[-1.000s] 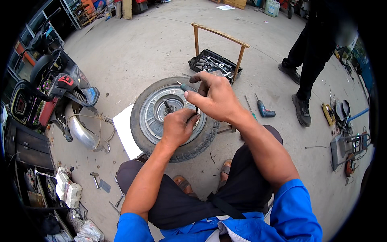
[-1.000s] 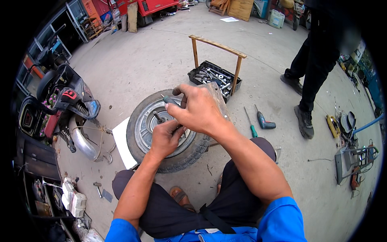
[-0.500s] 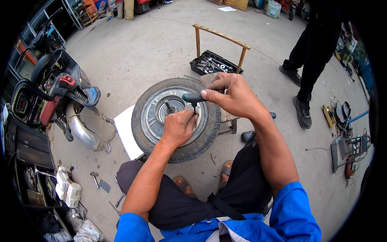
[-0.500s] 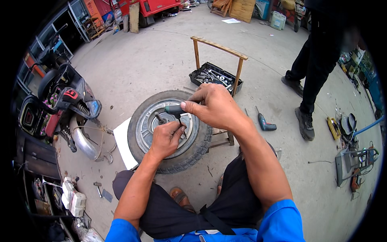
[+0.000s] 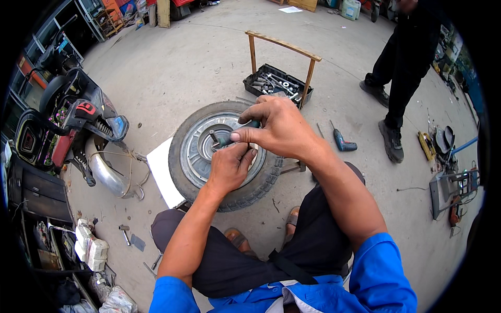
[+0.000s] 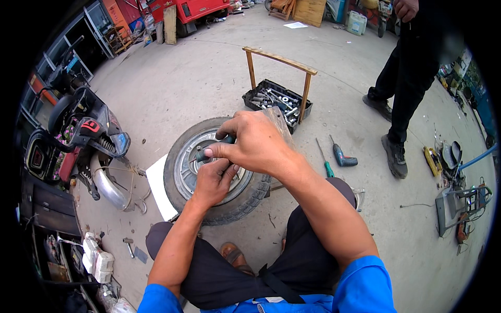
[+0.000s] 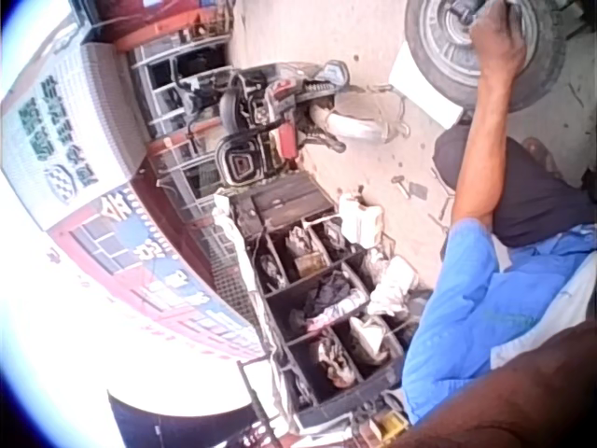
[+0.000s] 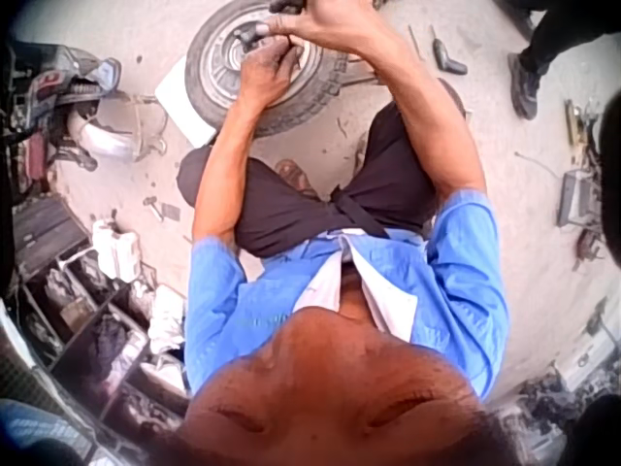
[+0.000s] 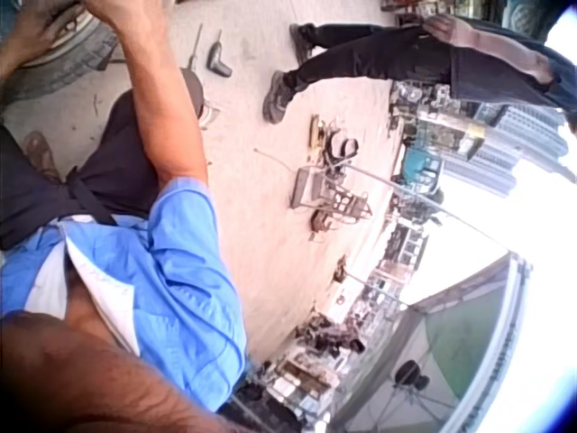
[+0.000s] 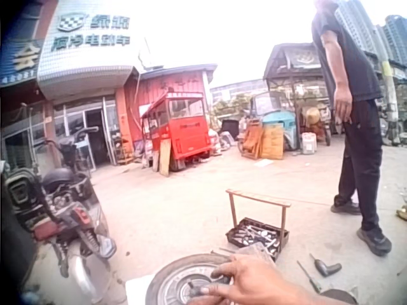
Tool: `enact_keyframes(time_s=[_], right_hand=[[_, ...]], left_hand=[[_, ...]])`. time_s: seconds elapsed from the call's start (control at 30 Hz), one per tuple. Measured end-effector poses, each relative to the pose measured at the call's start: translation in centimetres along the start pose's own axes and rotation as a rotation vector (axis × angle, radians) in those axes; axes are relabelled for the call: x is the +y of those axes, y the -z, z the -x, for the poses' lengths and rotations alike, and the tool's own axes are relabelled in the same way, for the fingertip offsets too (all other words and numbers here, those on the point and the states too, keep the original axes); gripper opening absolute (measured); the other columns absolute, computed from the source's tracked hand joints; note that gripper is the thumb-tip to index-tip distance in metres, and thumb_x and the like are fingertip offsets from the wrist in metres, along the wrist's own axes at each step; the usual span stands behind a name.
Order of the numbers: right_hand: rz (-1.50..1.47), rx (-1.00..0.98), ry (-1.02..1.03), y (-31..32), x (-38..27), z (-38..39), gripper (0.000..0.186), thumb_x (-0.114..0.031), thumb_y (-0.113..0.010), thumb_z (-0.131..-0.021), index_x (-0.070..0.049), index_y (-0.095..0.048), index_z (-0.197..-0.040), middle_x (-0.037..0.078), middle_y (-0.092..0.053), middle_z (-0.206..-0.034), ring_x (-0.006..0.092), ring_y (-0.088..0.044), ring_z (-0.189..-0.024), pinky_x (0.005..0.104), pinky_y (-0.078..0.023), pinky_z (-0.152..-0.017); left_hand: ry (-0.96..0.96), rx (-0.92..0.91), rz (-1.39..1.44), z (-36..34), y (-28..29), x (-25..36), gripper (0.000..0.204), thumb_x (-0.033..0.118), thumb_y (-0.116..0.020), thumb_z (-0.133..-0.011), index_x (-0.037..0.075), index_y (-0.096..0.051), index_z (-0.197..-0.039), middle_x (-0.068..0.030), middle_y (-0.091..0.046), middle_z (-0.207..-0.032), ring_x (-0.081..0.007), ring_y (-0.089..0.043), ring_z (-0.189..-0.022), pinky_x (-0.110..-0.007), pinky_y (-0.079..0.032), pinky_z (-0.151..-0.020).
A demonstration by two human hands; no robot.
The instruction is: The person sits on the ground and uses a screwdriver to work on the central hub of a tire mounted on a wooden stand. They repeatedly insert and twist the tool into the hub area while another person stands nearby.
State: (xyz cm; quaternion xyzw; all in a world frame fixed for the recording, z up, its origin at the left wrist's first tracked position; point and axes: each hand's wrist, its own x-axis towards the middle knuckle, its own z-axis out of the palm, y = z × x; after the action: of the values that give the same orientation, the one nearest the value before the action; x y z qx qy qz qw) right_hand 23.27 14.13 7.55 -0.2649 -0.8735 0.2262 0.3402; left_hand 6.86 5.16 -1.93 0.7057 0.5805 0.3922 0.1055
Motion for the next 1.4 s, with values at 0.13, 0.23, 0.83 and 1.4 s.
enact_keyframes(time_s=[0.13,0.23,0.83,1.4], right_hand=[[0.031,-0.006,-0.057,0.1,-1.3,-0.2,0.046,-0.029,-0.079,-0.083,0.004,-0.072,-0.115,0.015,-0.066,-0.069,0.0178,-0.061,-0.060,0.0330,-0.045,-0.056],[-0.072,-0.069,-0.168,0.6,-1.8,-0.4,0.044,-0.022,-0.074,-0.087,0.006,-0.067,-0.121,0.014,-0.066,-0.068,0.0144,-0.060,-0.059,0.0313,-0.046,-0.055],[-0.167,-0.195,-0.021,2.7,-2.0,0.8,0.024,-0.018,-0.080,-0.079,0.005,-0.074,-0.085,0.017,-0.063,-0.065,0.0267,-0.055,-0.054,0.0382,-0.045,-0.055],[0.026,-0.119,-0.095,3.2,-1.0,-0.6,0.020,-0.013,-0.071,-0.086,0.006,-0.073,-0.093,0.017,-0.066,-0.070,0.0245,-0.062,-0.062,0.0349,-0.050,-0.062]], left_hand=[[-0.014,0.028,-0.003,-0.2,-0.2,-0.5,0.017,0.020,-0.068,-0.092,0.005,-0.065,-0.084,-0.0157,-0.065,-0.074,-0.0387,-0.064,-0.069,-0.047,-0.048,-0.059],[-0.041,0.032,-0.014,-0.3,-0.2,-0.3,0.017,0.020,-0.067,-0.092,0.004,-0.065,-0.086,-0.0158,-0.064,-0.074,-0.0389,-0.064,-0.069,-0.047,-0.047,-0.059],[-0.022,-0.016,-0.057,-0.4,-0.5,-0.4,0.017,0.016,-0.065,-0.093,0.002,-0.064,-0.084,-0.0198,-0.064,-0.072,-0.0418,-0.064,-0.069,-0.047,-0.047,-0.059],[0.021,0.001,-0.035,-0.2,0.1,-1.0,0.017,0.018,-0.065,-0.095,0.003,-0.067,-0.089,-0.0193,-0.063,-0.071,-0.0395,-0.063,-0.066,-0.045,-0.046,-0.058]])
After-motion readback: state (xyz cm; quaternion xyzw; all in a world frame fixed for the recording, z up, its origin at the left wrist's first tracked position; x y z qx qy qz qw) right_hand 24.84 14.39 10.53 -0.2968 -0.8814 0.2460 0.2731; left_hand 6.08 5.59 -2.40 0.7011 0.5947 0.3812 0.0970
